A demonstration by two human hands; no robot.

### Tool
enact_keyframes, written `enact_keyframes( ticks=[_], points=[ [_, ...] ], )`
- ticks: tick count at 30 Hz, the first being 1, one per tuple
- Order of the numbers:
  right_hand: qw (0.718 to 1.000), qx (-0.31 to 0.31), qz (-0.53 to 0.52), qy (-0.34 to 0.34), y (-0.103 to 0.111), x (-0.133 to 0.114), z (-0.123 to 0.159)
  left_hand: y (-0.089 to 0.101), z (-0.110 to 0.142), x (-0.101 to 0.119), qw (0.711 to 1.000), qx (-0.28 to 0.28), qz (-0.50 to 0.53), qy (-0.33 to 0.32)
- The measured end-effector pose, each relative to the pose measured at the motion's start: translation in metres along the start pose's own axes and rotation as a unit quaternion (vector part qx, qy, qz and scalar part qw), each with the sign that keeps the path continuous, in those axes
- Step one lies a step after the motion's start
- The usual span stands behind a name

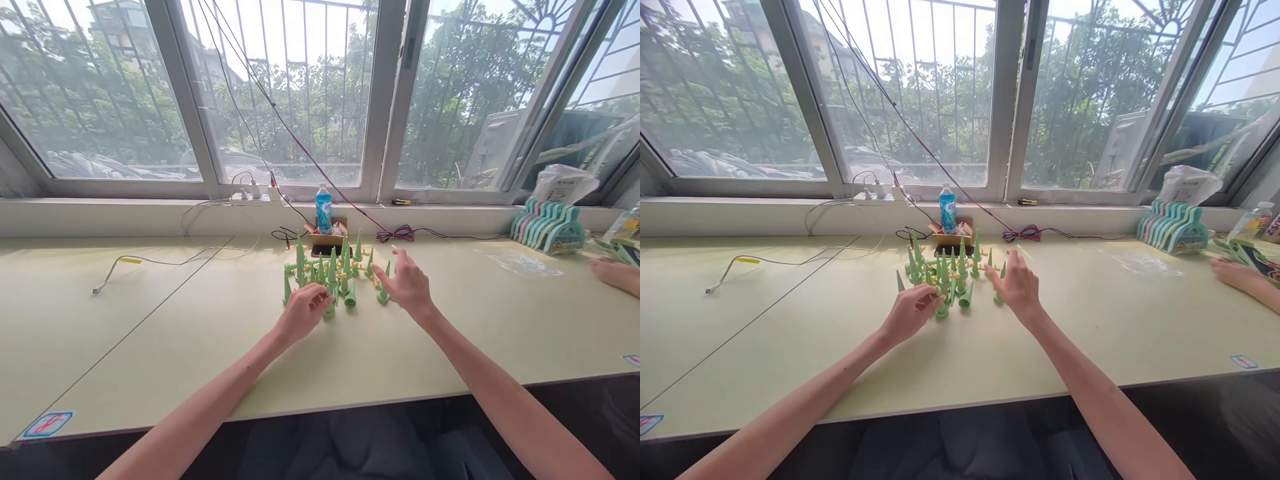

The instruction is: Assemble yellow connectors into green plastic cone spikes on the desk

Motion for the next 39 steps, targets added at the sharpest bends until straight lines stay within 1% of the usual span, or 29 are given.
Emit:
enact_keyframes(
  ticks=[2, 4, 6, 8, 12, 15, 18, 20, 22, 24, 28, 31, 34, 39],
  points=[
    [0.997, -0.069, 0.002, -0.017, -0.005, 0.011, -0.008, -0.001, 0.001, 0.0, 1.0, -0.003, -0.006, 0.0],
    [0.992, -0.121, -0.013, -0.019, -0.012, 0.019, -0.011, -0.001, 0.001, 0.0, 1.0, -0.006, -0.011, -0.001],
    [0.988, -0.155, -0.018, -0.015, -0.019, 0.022, -0.012, -0.001, 0.002, 0.001, 1.0, -0.009, -0.014, -0.002],
    [0.985, -0.173, -0.017, -0.016, -0.024, 0.02, -0.012, -0.001, 0.002, 0.001, 1.0, -0.012, -0.014, -0.004],
    [0.986, -0.165, 0.002, -0.011, -0.025, 0.01, -0.009, -0.001, 0.004, 0.001, 0.999, -0.023, -0.02, -0.009],
    [0.99, -0.141, 0.018, 0.006, -0.02, 0.003, -0.008, -0.001, 0.005, 0.001, 0.999, -0.028, -0.026, -0.009],
    [0.995, -0.095, -0.008, 0.027, -0.016, -0.006, -0.011, -0.001, 0.005, 0.001, 0.999, -0.031, -0.026, -0.007],
    [0.995, -0.077, -0.043, 0.054, -0.017, -0.011, -0.017, -0.002, 0.005, 0.002, 0.999, -0.032, -0.025, -0.006],
    [0.988, -0.084, -0.086, 0.093, -0.023, -0.017, -0.023, -0.002, 0.005, 0.001, 0.999, -0.033, -0.025, -0.007],
    [0.983, -0.099, -0.107, 0.109, -0.032, -0.019, -0.03, -0.002, 0.006, 0.001, 0.999, -0.035, -0.025, -0.01],
    [0.98, -0.132, -0.118, 0.093, -0.052, -0.018, -0.039, -0.002, 0.007, 0.0, 0.999, -0.036, -0.019, -0.02],
    [0.978, -0.148, -0.12, 0.087, -0.062, -0.016, -0.042, -0.003, 0.007, -0.001, 0.999, -0.032, -0.02, -0.025],
    [0.976, -0.156, -0.117, 0.092, -0.065, -0.016, -0.042, -0.003, 0.007, 0.0, 0.999, -0.032, -0.024, -0.026],
    [0.974, -0.158, -0.118, 0.107, -0.063, -0.016, -0.039, -0.004, 0.007, 0.0, 0.999, -0.03, -0.027, -0.027]
  ],
)
Point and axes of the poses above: each hand's wrist, its own z-axis away from the middle knuckle, its own y-axis out of the back of the hand, x = y × z, the point moved 2 cm from there along -z, towards the middle knuckle, and after that the axes turned 6 degrees about z, right-handed, at the moved point
